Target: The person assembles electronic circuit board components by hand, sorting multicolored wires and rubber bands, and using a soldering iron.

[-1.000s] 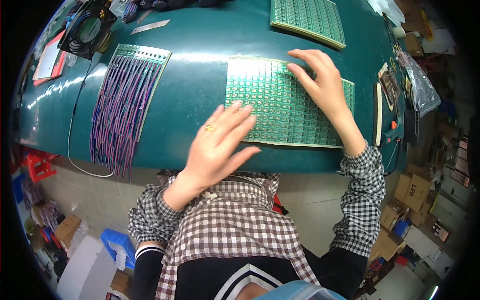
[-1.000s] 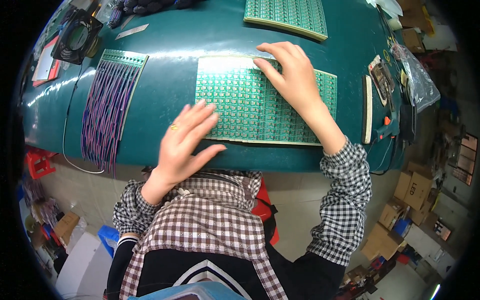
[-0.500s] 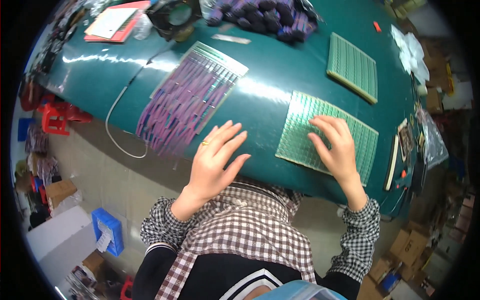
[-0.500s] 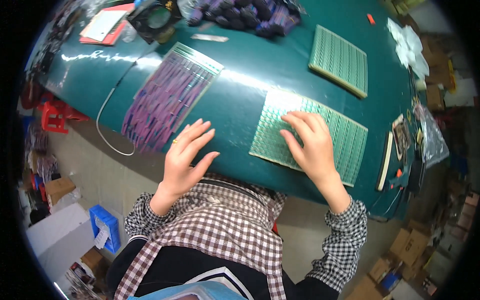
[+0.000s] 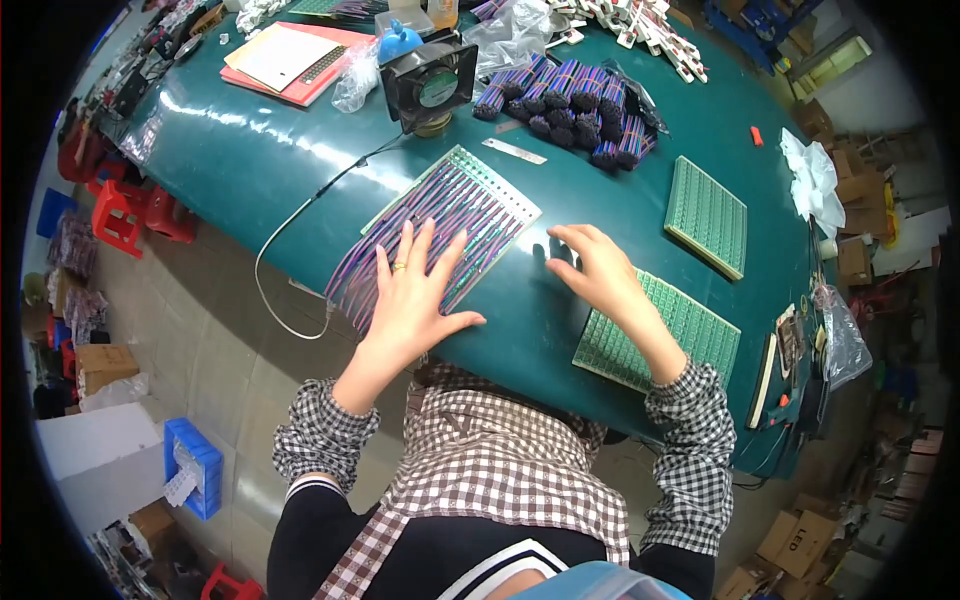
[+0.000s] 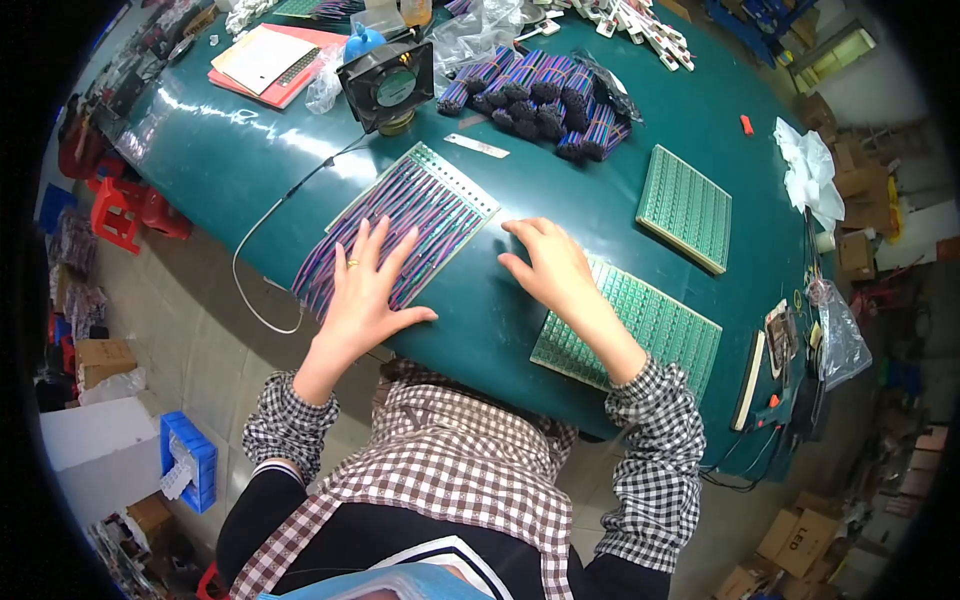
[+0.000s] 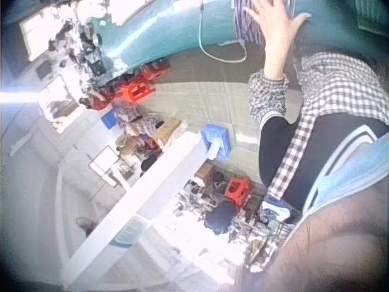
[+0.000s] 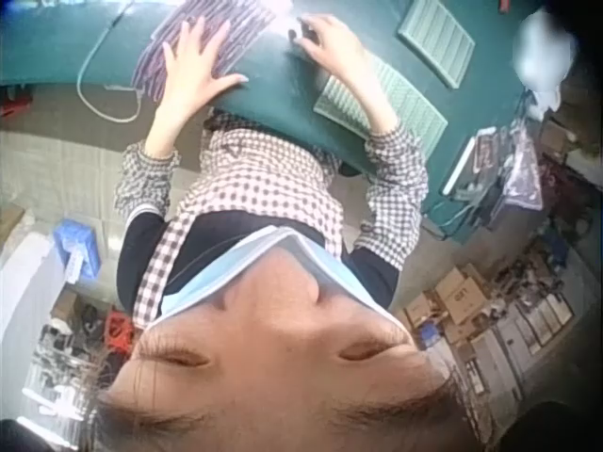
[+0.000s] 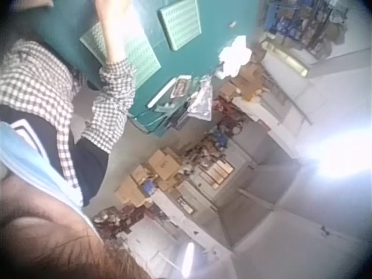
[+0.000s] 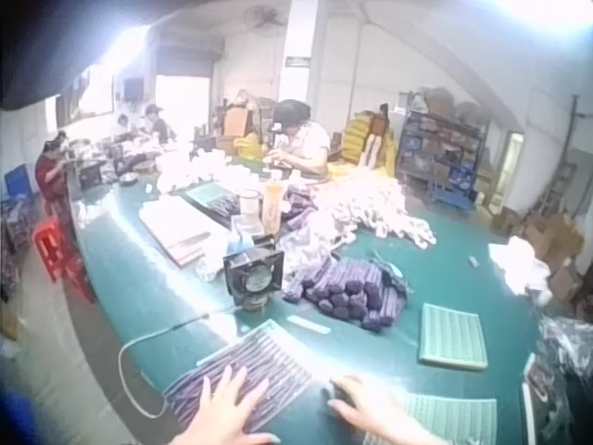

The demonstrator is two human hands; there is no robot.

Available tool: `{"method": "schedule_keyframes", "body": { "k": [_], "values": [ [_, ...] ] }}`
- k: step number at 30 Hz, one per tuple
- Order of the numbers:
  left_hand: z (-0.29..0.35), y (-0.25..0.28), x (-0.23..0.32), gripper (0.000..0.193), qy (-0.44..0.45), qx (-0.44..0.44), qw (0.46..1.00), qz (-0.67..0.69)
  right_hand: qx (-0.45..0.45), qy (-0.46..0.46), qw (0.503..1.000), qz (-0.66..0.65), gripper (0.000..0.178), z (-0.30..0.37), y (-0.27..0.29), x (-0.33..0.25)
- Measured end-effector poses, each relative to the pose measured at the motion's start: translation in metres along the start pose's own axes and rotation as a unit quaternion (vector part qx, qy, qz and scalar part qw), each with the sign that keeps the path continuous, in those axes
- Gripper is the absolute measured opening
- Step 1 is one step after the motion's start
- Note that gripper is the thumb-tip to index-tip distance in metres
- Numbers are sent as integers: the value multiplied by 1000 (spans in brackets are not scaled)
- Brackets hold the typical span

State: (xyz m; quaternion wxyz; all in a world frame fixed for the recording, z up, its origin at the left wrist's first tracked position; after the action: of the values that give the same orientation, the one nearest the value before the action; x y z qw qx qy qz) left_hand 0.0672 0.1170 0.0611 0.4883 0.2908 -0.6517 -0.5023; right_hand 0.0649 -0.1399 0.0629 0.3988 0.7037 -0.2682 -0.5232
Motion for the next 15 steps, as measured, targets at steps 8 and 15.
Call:
{"method": "schedule_keyframes", "body": {
  "k": [8,15],
  "values": [
    [-3,7,-27,65,-7,-45,998,-35,17,-50,996,-75,35,35,21,14],
    [-4,37,-33,56,32,-8,999,-41,138,-139,970,-142,35,26,49,72]
  ]
}}
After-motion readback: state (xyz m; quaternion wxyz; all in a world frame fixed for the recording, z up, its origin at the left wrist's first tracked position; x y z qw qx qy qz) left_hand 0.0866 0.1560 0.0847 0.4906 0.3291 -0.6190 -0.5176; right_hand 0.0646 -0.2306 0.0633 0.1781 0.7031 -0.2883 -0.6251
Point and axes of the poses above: each hand's wrist, its own z-axis away from the middle knuckle, its own y-axis out of the back of the hand, x = y × z, the point moved 1 cm from there along -z, towards the middle knuckle, and after that the axes turned 8 degrees about y, right-handed, at the moved point
